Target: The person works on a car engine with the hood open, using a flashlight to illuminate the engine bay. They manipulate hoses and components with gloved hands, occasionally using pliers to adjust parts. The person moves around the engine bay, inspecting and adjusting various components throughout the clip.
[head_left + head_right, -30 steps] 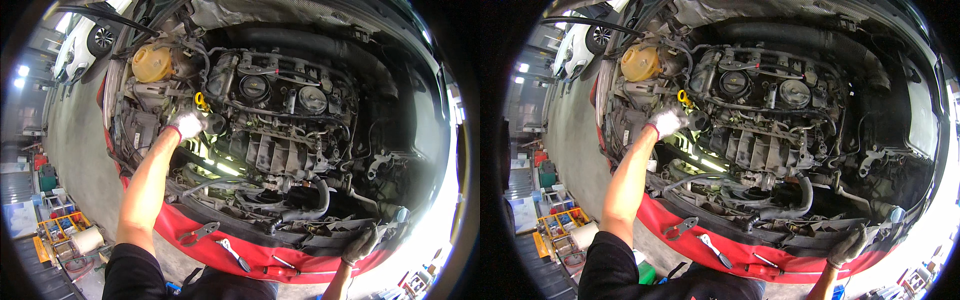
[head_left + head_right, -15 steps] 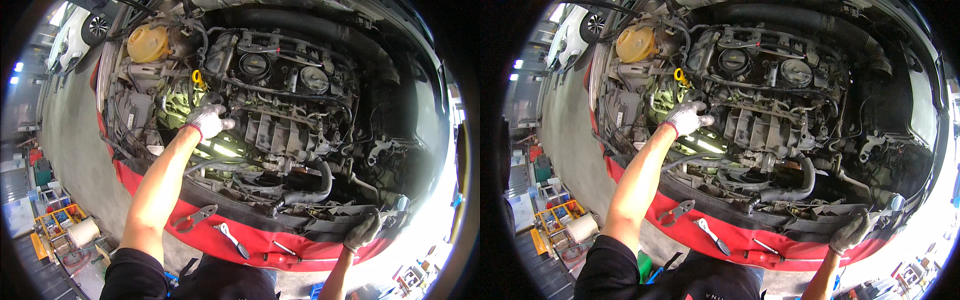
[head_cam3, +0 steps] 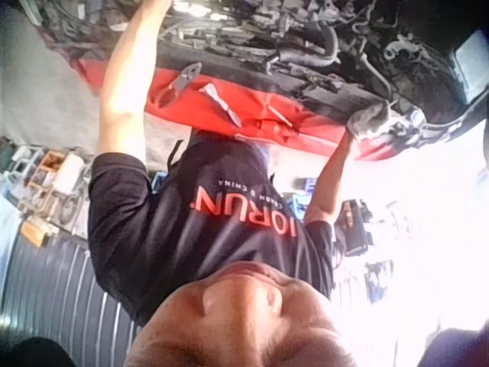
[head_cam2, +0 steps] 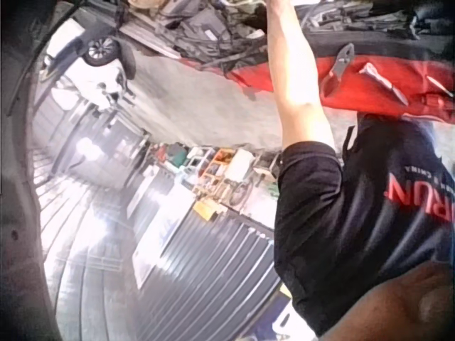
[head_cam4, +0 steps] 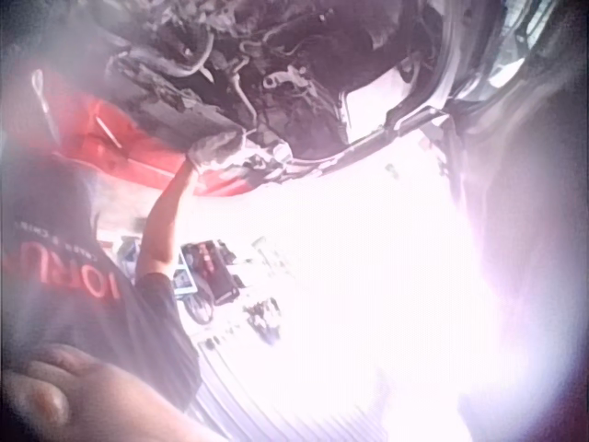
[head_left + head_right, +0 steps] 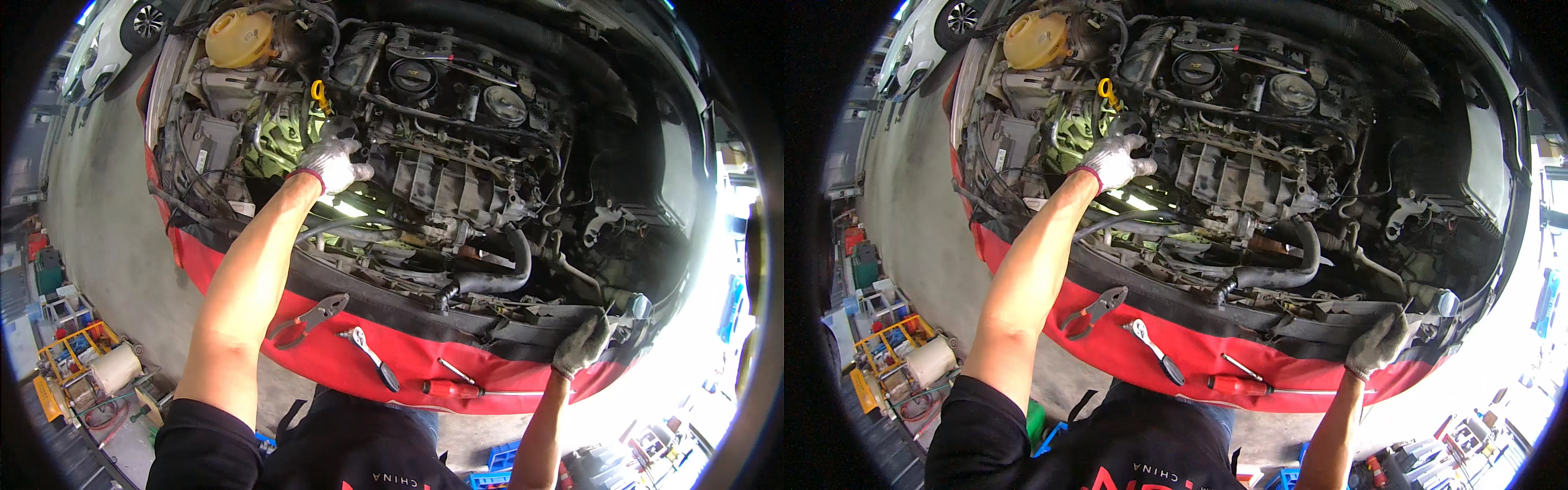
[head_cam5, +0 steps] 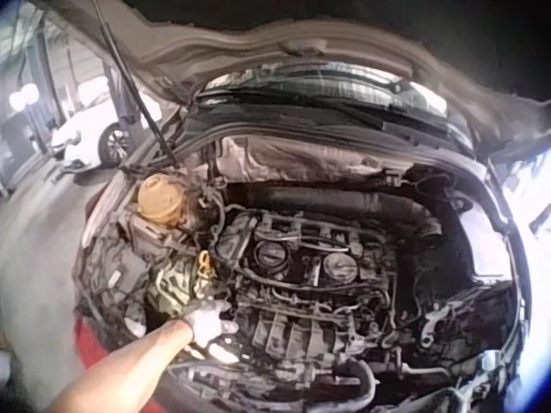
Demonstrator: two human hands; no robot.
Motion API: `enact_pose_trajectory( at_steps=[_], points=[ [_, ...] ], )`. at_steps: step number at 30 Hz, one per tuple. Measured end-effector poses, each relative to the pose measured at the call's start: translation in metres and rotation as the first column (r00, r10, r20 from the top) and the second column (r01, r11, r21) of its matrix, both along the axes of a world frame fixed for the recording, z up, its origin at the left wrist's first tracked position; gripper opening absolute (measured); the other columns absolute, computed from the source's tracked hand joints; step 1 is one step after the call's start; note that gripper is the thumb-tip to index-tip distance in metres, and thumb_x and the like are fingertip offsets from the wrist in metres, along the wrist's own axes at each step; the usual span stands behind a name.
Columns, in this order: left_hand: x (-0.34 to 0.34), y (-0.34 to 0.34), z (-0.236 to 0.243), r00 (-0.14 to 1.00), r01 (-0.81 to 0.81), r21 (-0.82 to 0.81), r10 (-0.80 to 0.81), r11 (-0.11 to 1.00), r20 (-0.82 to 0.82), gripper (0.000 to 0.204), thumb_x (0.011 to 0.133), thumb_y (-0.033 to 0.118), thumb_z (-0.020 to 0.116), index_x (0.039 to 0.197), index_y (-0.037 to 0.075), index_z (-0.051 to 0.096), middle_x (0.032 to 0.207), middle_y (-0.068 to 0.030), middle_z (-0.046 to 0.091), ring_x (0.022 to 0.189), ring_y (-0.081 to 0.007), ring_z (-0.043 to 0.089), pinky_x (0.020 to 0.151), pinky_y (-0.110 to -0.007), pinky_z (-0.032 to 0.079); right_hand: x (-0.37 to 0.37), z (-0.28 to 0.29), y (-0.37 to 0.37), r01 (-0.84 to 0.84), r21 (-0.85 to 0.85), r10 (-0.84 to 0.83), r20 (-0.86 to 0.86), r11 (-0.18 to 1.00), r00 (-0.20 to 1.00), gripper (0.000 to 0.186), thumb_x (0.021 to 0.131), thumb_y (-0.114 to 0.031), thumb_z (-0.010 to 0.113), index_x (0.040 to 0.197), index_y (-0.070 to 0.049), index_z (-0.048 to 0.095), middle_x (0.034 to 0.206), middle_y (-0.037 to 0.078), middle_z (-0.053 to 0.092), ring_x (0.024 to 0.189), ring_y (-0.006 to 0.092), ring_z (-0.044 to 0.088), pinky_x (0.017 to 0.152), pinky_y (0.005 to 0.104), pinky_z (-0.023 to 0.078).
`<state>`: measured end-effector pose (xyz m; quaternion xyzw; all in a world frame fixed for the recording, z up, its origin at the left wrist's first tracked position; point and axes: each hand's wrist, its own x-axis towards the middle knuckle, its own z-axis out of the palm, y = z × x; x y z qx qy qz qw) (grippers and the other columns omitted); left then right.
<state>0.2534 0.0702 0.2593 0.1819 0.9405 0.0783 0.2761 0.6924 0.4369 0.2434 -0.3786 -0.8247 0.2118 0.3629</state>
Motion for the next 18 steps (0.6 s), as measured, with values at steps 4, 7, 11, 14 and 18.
enact_pose_trajectory(
  at_steps=[4,7,11,14,18],
  points=[
    [-0.001,-0.01,-0.007,1.0,0.011,-0.041,-0.011,0.999,-0.017,0.074,0.087,0.054,0.069,0.145,0.012,0.052,0.144,-0.0196,0.055,0.132,-0.035,0.054,0.11,-0.045,0.044,0.0,-0.009,0.003,-0.033,-0.038,0.03,-0.062,0.999,0.998,0.023,0.103,-0.012,0.057,0.119,0.003,0.064,0.113,0.012,0.067,0.103,0.0213,0.062,0.097,0.0347,0.049],
    [0.009,-0.013,0.013,1.0,-0.012,-0.131,0.016,0.991,0.023,0.069,0.088,0.051,0.067,0.139,0.006,0.056,0.138,-0.0197,0.06,0.127,-0.0351,0.058,0.108,-0.044,0.046,-0.008,0.0,-0.007,0.025,0.017,-0.026,0.117,1.0,0.993,0.025,0.103,-0.015,0.057,0.119,0.003,0.064,0.114,0.013,0.067,0.103,0.0232,0.062,0.099,0.0356,0.049],
    [0.064,0.009,0.07,0.987,0.12,-0.088,-0.109,0.989,0.117,0.054,0.09,0.043,0.063,0.133,0.01,0.062,0.132,-0.0169,0.064,0.123,-0.0329,0.061,0.105,-0.042,0.048,0.007,0.004,0.009,-0.011,0.07,0.002,0.133,0.997,0.991,0.029,0.104,-0.021,0.056,0.12,0.002,0.062,0.117,0.014,0.066,0.11,0.0248,0.062,0.101,0.0371,0.047],
    [0.1,0.018,0.059,0.957,0.288,-0.14,-0.289,0.947,0.019,0.055,0.088,0.043,0.067,0.133,0.012,0.061,0.133,-0.0159,0.062,0.127,-0.0322,0.057,0.108,-0.044,0.046,-0.005,0.009,-0.002,-0.006,0.131,-0.006,0.092,0.991,0.996,0.025,0.101,-0.02,0.06,0.114,0.0,0.066,0.108,0.015,0.068,0.101,0.0305,0.064,0.094,0.0399,0.049],
    [0.121,0.033,0.024,0.961,0.267,-0.175,-0.276,0.948,-0.029,0.053,0.088,0.045,0.066,0.124,0.005,0.062,0.124,-0.0203,0.065,0.117,-0.0369,0.062,0.1,-0.049,0.048,-0.012,0.015,-0.007,-0.033,0.061,0.03,0.059,0.998,0.998,0.024,0.1,-0.02,0.06,0.113,-0.001,0.065,0.105,0.015,0.067,0.1,0.0304,0.063,0.092,0.0395,0.049]
  ],
)
